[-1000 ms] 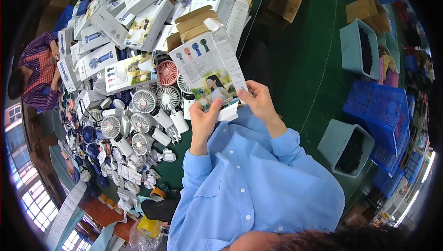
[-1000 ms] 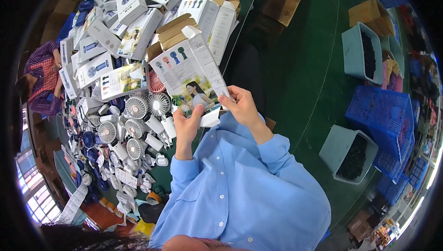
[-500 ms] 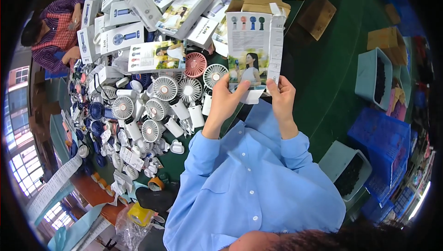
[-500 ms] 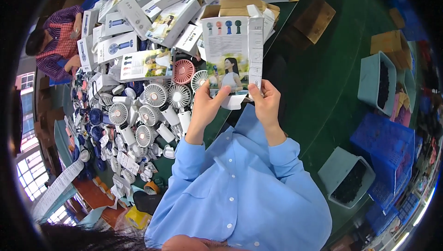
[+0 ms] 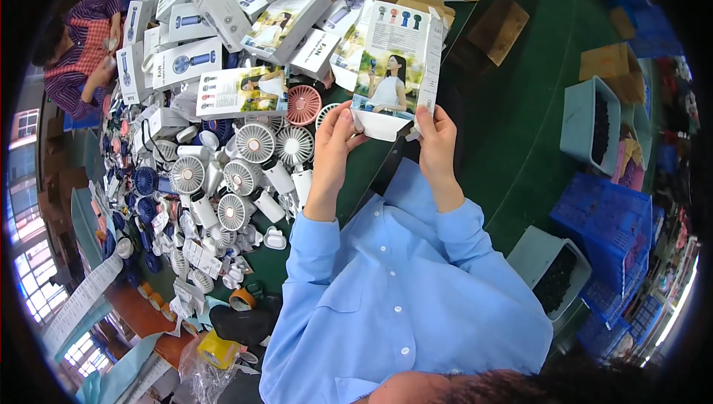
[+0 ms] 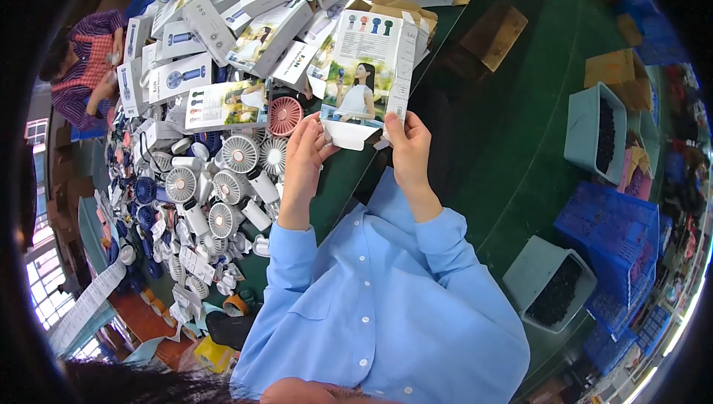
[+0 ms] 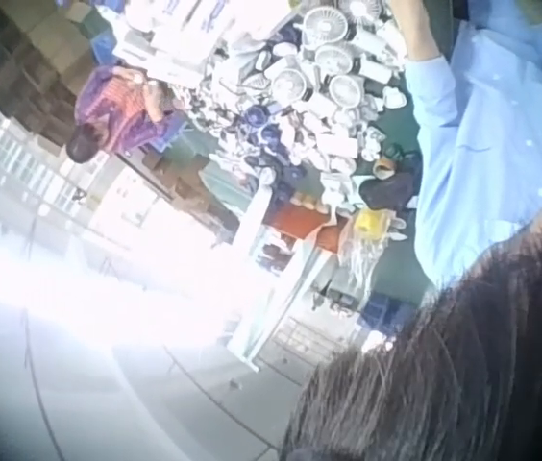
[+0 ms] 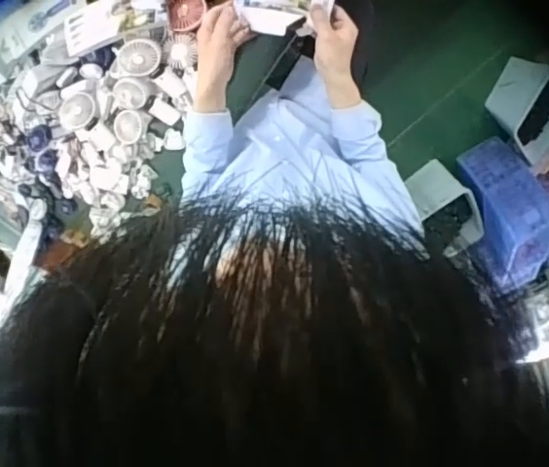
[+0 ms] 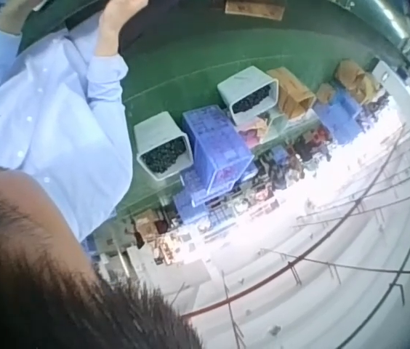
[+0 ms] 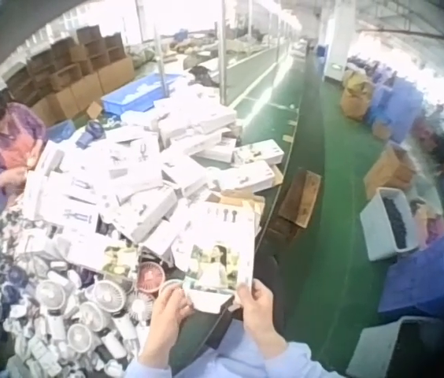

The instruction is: Packaging small handheld fans into boxes at a production line station.

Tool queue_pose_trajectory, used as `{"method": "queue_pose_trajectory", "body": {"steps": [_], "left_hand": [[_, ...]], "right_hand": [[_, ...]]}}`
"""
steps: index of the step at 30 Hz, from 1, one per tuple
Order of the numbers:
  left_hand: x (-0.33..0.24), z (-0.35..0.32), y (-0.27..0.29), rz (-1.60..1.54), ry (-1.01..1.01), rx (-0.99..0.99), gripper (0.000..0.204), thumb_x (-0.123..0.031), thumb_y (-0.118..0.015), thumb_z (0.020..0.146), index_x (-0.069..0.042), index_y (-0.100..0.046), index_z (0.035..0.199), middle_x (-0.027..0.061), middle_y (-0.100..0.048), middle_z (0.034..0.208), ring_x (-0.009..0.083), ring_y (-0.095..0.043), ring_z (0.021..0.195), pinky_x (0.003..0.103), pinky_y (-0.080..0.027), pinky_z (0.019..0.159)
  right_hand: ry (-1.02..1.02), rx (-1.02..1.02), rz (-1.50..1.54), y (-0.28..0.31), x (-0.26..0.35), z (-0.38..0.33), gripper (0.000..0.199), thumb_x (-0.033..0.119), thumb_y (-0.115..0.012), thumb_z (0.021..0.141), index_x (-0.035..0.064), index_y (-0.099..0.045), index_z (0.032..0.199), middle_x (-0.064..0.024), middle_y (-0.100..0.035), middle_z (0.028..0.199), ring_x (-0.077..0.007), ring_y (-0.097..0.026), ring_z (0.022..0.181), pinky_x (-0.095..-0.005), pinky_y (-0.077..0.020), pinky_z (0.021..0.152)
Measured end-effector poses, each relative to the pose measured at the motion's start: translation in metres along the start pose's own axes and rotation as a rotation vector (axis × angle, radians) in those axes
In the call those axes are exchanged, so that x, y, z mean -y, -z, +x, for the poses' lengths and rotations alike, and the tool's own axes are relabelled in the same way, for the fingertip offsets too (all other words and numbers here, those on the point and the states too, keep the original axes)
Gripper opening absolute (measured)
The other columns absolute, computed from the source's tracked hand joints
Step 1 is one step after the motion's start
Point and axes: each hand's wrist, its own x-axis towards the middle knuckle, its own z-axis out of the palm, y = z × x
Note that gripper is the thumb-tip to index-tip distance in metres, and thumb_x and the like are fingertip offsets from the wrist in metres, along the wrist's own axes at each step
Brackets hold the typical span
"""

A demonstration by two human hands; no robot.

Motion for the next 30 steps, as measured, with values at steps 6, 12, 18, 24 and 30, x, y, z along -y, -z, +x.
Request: {"method": "queue_pose_trajectory", "body": {"steps": [6,12,18,24,30], "left_hand": [[-0.004,-0.004,-0.009,-0.115,0.025,0.033,0.042,-0.029,-0.041,0.098,0.004,-0.044,0.123,0.0145,-0.06,0.112,0.0183,-0.062,0.097,0.03,-0.051,0.082],[-0.002,-0.001,-0.017,-0.048,-0.116,-0.033,0.035,-0.026,-0.044,0.097,0.002,-0.05,0.117,0.0137,-0.061,0.108,0.0167,-0.061,0.095,0.027,-0.048,0.083],[-0.008,0.036,-0.013,0.49,-0.514,-0.238,0.032,-0.02,-0.059,0.089,0.004,-0.054,0.11,0.011,-0.061,0.099,0.0159,-0.057,0.089,0.025,-0.043,0.082],[-0.019,0.071,-0.027,1.135,-0.674,-0.25,0.072,-0.037,-0.071,0.074,0.005,-0.041,0.125,0.0228,-0.042,0.125,0.0374,-0.04,0.118,0.041,-0.035,0.097],[-0.014,0.082,-0.042,1.357,-0.527,-0.275,0.091,-0.051,-0.072,0.065,0.002,-0.037,0.13,0.0212,-0.037,0.131,0.0362,-0.036,0.121,0.05,-0.033,0.095]], "right_hand": [[-0.053,0.066,0.141,0.005,0.016,-0.001,0.028,0.022,-0.056,0.093,-0.0033,-0.056,0.106,-0.0067,-0.064,0.094,-0.0099,-0.061,0.079,-0.0241,-0.0501,0.067],[-0.112,0.071,0.312,0.015,0.027,0.002,0.033,0.028,-0.051,0.095,0.0005,-0.055,0.112,-0.0067,-0.064,0.101,-0.0139,-0.064,0.088,-0.0284,-0.0528,0.073],[-0.261,0.147,0.595,0.043,0.031,0.008,0.035,0.033,-0.045,0.096,0.0042,-0.056,0.113,-0.0105,-0.065,0.099,-0.0191,-0.065,0.082,-0.0305,-0.0539,0.069],[-0.399,0.259,0.901,0.064,0.035,0.009,0.038,0.035,-0.042,0.097,0.0031,-0.056,0.113,-0.0107,-0.064,0.09,-0.0224,-0.06,0.071,-0.0296,-0.0501,0.061],[-0.413,0.297,1.044,0.073,0.042,0.007,0.038,0.034,-0.041,0.097,0.0015,-0.056,0.112,-0.013,-0.06,0.088,-0.0213,-0.058,0.074,-0.0291,-0.0484,0.065]]}}
